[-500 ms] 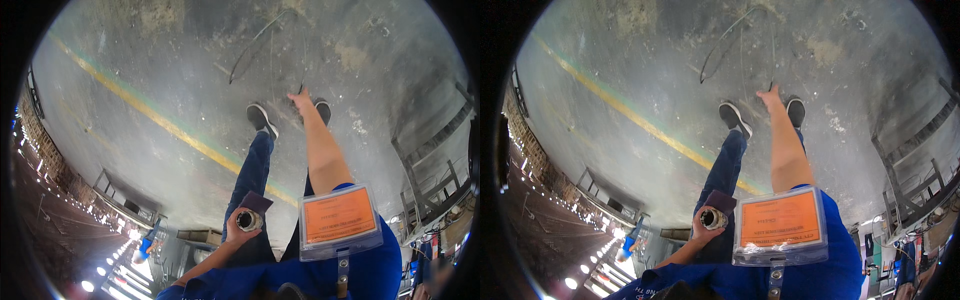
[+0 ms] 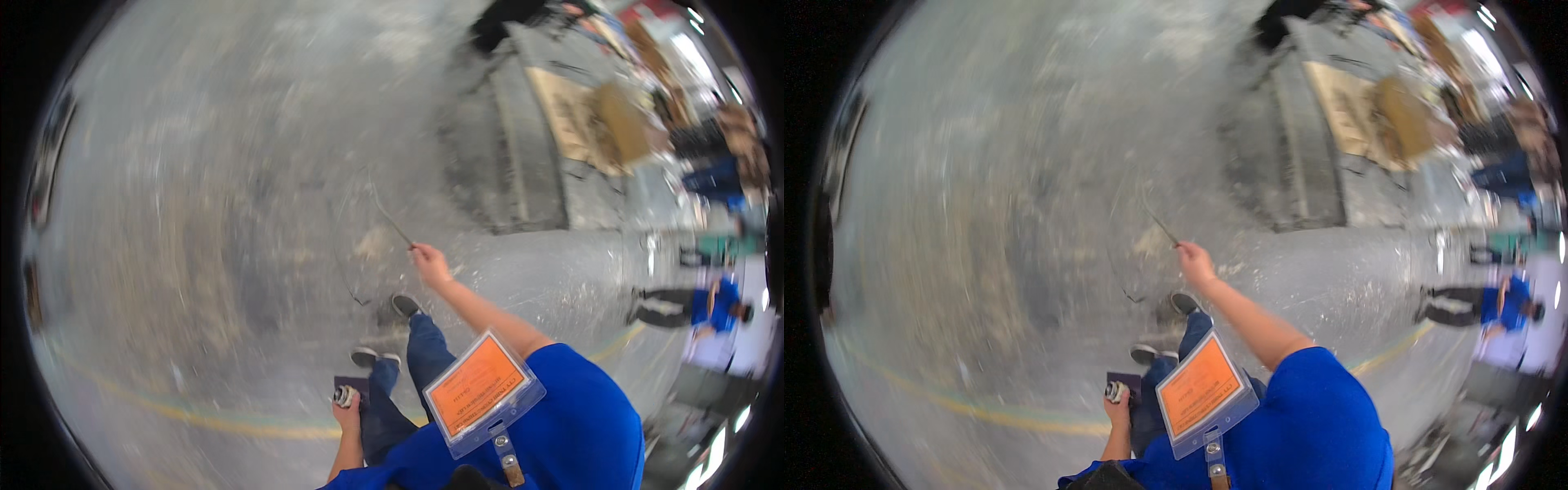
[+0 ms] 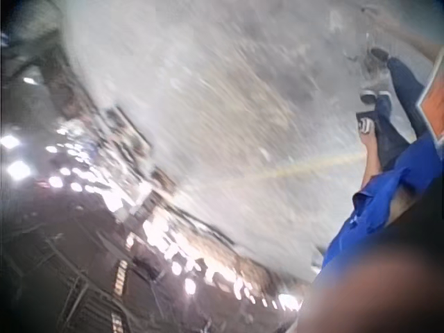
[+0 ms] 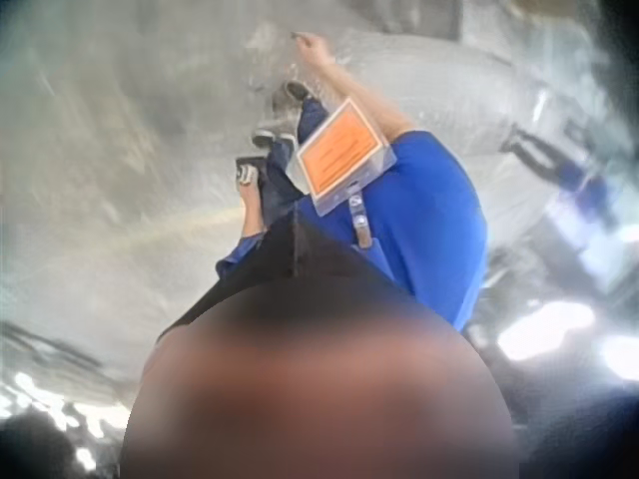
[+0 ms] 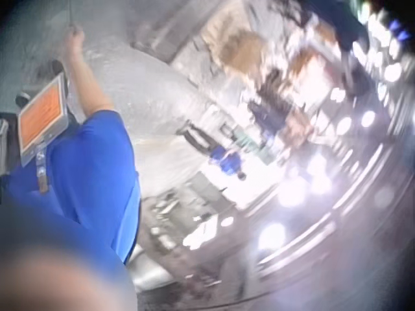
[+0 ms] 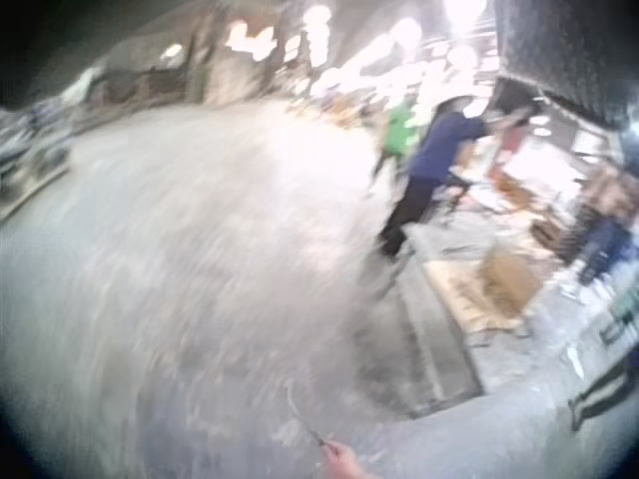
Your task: The person applies a dark substance from a small container onto a black chair seat using a tool, then uses a small tube to apply a white substance to specific spots on the seat. They wipe the treated areas with a cloth. The person also handles wooden chair parts on a nearby table.
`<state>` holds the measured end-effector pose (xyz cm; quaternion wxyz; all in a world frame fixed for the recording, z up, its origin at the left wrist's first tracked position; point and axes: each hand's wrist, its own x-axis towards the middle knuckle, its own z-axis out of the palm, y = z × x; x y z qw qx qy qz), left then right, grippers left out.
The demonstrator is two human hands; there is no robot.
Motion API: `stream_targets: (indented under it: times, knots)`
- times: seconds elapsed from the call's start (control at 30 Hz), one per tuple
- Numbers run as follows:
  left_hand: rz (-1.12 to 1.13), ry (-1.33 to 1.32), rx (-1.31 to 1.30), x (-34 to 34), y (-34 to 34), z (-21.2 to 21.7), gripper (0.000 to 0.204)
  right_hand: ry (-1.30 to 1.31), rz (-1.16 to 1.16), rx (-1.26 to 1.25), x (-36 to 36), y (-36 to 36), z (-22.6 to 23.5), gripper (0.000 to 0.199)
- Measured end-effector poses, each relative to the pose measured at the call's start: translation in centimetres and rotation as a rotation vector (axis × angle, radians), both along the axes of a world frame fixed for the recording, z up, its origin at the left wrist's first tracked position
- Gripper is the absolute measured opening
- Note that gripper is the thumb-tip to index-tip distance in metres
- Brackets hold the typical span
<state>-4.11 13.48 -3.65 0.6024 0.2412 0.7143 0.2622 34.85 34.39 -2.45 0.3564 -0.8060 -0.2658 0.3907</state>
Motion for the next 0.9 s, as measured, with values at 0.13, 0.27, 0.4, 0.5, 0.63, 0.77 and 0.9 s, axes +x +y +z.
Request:
stream_targets:
  times: [0.13,0.27,0.4,0.5,0.63,0.77,0.9]
  knots:
    - [-0.304,0.03,0.027,-1.3,9.4,0.4,0.056,-0.248,-0.088,0.318,17.5,-5.7,16.6,0.022]
    - [-0.445,0.076,0.103,-3.3,17.2,4.7,0.059,-0.197,-0.508,0.348,25.1,-17.0,28.9,0.027]
    - [-0.259,0.101,0.091,-0.7,23.5,7.2,0.065,-0.235,-0.788,0.377,34.7,-21.3,31.1,0.027]
    - [-0.062,0.216,0.034,2.0,26.3,8.4,0.073,-0.181,-0.868,0.341,43.4,-21.2,30.1,0.03]
    - [-0.131,0.289,0.062,11.2,32.4,9.5,0.073,-0.267,-0.766,0.317,56.2,-17.8,27.6,0.027]
    - [-0.403,0.284,0.138,24.0,41.4,10.8,0.074,-0.32,-0.726,0.146,66.0,-14.8,23.8,0.028]
    - [-0.639,0.278,0.211,33.8,49.5,12.1,0.074,-0.74,-0.65,-0.141,71.0,-11.6,22.3,0.029]
